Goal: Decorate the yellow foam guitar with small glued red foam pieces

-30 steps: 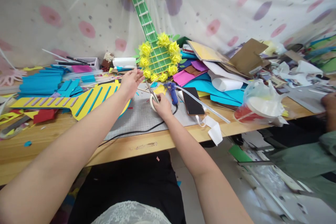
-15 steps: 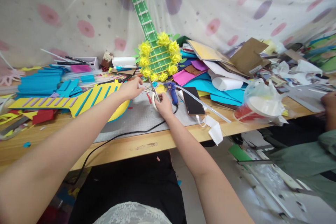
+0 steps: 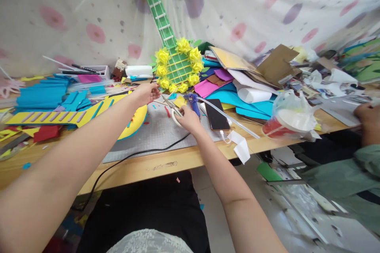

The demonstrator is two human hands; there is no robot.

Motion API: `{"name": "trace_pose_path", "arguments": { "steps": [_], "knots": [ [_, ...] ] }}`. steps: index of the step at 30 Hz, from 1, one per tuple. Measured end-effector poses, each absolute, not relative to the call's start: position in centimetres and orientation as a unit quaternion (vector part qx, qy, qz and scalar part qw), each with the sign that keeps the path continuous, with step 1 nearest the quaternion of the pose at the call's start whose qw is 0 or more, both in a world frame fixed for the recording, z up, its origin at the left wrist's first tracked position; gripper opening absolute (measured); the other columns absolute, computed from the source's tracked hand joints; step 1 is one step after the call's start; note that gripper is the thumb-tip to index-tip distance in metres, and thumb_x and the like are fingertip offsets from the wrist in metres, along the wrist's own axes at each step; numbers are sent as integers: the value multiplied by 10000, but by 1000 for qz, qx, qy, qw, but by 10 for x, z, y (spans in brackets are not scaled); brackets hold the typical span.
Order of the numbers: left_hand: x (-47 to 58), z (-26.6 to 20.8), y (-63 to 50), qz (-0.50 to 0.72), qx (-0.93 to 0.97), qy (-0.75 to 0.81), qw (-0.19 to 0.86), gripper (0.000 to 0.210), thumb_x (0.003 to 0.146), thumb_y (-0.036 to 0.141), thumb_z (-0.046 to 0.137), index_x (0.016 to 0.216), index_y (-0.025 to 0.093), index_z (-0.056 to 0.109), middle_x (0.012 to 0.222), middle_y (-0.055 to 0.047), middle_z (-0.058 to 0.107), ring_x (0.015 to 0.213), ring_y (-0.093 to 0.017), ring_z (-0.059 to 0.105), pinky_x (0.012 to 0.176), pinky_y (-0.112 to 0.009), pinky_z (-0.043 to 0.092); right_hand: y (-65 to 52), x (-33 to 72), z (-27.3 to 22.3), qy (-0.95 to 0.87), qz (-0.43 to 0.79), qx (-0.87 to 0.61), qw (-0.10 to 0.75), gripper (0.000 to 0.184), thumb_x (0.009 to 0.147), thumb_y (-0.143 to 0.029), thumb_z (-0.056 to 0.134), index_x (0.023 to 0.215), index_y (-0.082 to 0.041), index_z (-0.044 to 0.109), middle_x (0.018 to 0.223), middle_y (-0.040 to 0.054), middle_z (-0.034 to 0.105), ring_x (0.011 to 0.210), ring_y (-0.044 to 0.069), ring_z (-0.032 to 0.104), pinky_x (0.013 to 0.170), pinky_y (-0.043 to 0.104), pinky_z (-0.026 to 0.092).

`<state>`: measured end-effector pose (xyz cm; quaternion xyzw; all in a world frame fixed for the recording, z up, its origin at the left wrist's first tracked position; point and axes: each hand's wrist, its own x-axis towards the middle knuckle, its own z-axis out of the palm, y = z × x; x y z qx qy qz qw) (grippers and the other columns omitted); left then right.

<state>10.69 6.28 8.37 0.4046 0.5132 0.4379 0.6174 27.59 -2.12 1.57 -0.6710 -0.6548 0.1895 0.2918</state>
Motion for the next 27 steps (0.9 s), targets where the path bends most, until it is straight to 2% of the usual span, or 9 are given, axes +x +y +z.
{"name": "trace_pose_path", "arguments": {
  "steps": [5, 10, 15, 18, 21, 23, 25, 27],
  "knots": [
    [111, 80, 78, 494, 287, 532, 625, 180, 781, 50, 452, 653, 173, 485, 507, 28, 465, 510, -61, 530, 728, -211, 483, -36, 292, 31, -678, 188, -665, 251, 295, 696, -491, 587, 740, -206, 523, 645, -15, 553, 585, 126, 475, 536, 239, 304],
    [116, 78, 89, 518, 273, 549, 596, 186, 783, 47, 440, 657, 175, 488, 527, 28, 488, 541, -62, 538, 762, -226, 474, -52, 307, 31, -668, 224, -653, 277, 309, 686, -498, 599, 740, -198, 551, 633, -13, 553, 577, 124, 470, 519, 240, 321],
    [124, 64, 82, 492, 366, 557, 560, 144, 727, 101, 564, 612, 178, 525, 537, 19, 530, 608, -96, 574, 732, -241, 463, -57, 310, 33, -590, 370, -604, 389, 377, 597, -516, 684, 716, -193, 531, 612, -14, 566, 523, 117, 504, 488, 249, 382],
    [130, 55, 71, 402, 541, 577, 462, 182, 643, 182, 686, 521, 176, 550, 528, -7, 548, 659, -165, 592, 718, -293, 454, -49, 298, 35, -521, 416, -568, 483, 432, 538, -523, 725, 710, -200, 496, 576, -37, 545, 464, 100, 494, 458, 248, 409],
    [135, 54, 61, 302, 649, 613, 336, 243, 531, 242, 778, 469, 183, 550, 568, -37, 563, 818, -248, 593, 791, -355, 434, -35, 280, 36, -478, 429, -534, 550, 456, 536, -537, 721, 731, -203, 481, 590, -47, 548, 448, 79, 490, 442, 230, 416],
    [135, 56, 58, 270, 677, 622, 287, 276, 424, 229, 826, 495, 182, 563, 686, -62, 597, 943, -283, 562, 843, -373, 419, -25, 267, 35, -455, 438, -522, 574, 462, 551, -547, 707, 753, -205, 472, 597, -50, 548, 458, 78, 502, 446, 224, 428],
    [132, 60, 56, 270, 694, 601, 291, 349, 342, 175, 842, 591, 179, 599, 839, -77, 612, 983, -277, 549, 841, -352, 429, -17, 257, 35, -443, 437, -516, 589, 453, 570, -548, 692, 765, -205, 470, 598, -51, 544, 468, 76, 508, 452, 219, 434],
    [127, 64, 57, 279, 709, 562, 322, 353, 394, 151, 820, 676, 178, 610, 887, -68, 612, 933, -243, 572, 802, -320, 447, -11, 248, 35, -441, 427, -513, 600, 433, 591, -536, 680, 773, -203, 472, 618, -47, 548, 481, 72, 508, 460, 213, 434]
  ]
}}
